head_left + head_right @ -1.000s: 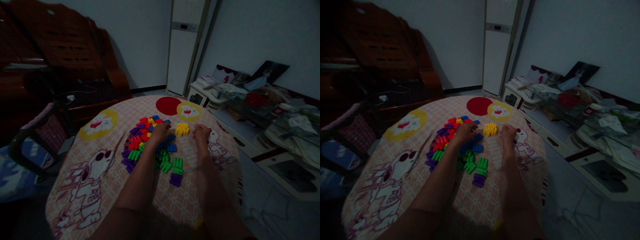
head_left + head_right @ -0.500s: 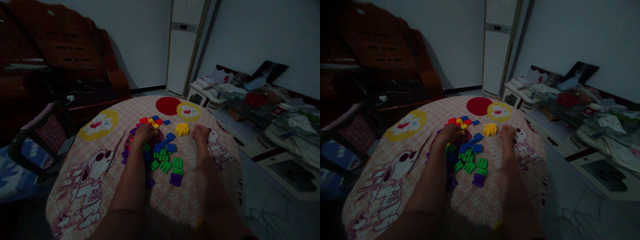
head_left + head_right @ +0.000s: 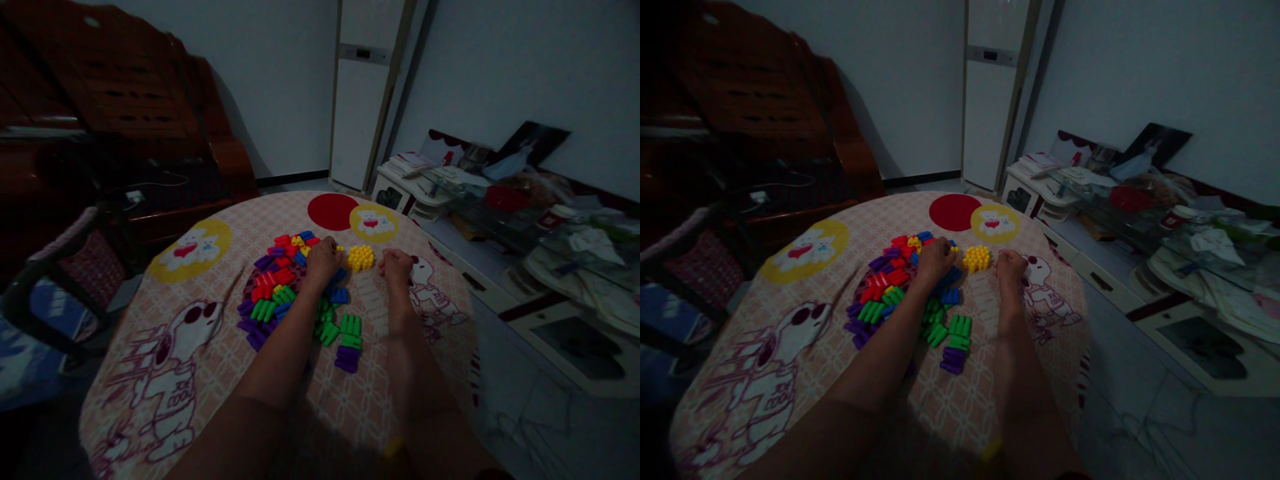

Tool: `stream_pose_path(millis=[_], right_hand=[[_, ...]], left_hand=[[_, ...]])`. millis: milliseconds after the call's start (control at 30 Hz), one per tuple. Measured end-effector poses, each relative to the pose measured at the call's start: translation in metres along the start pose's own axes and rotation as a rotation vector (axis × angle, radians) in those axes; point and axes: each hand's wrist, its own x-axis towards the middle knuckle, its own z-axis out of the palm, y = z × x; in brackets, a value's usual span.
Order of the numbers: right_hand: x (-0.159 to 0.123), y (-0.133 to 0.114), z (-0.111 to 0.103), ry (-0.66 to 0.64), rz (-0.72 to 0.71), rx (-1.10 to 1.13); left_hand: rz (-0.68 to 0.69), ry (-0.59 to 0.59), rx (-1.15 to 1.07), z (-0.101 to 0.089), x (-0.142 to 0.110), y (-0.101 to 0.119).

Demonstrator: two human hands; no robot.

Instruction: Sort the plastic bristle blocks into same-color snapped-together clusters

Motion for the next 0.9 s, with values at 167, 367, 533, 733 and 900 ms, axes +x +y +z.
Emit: stream_pose_path(millis=[167,367,533,733,900], right_hand=[[0.000,-0.001,0.001,-0.010,0.017,-0.044],[0.001,0.002,0.002,-0.013,0.019,-0.032],[0.003,0.005,0.002,-0.017,0.007,-0.037],[0.003,0.006,0.003,-0.009,0.005,-0.040],[0.003,0.006,0.004,-0.009,-0.006,-0.030]], left_hand=[[0.028,-0.044,0.004,0.009,0.005,0.003],[0.075,-0.091,-0.033,0.016,0.006,0.008],[0.120,-0.092,-0.094,0.011,0.006,-0.002],[-0.047,0.094,-0.001,-0.024,0.029,-0.040],[-0.166,0.047,0.018,-0.033,0.046,-0.069]])
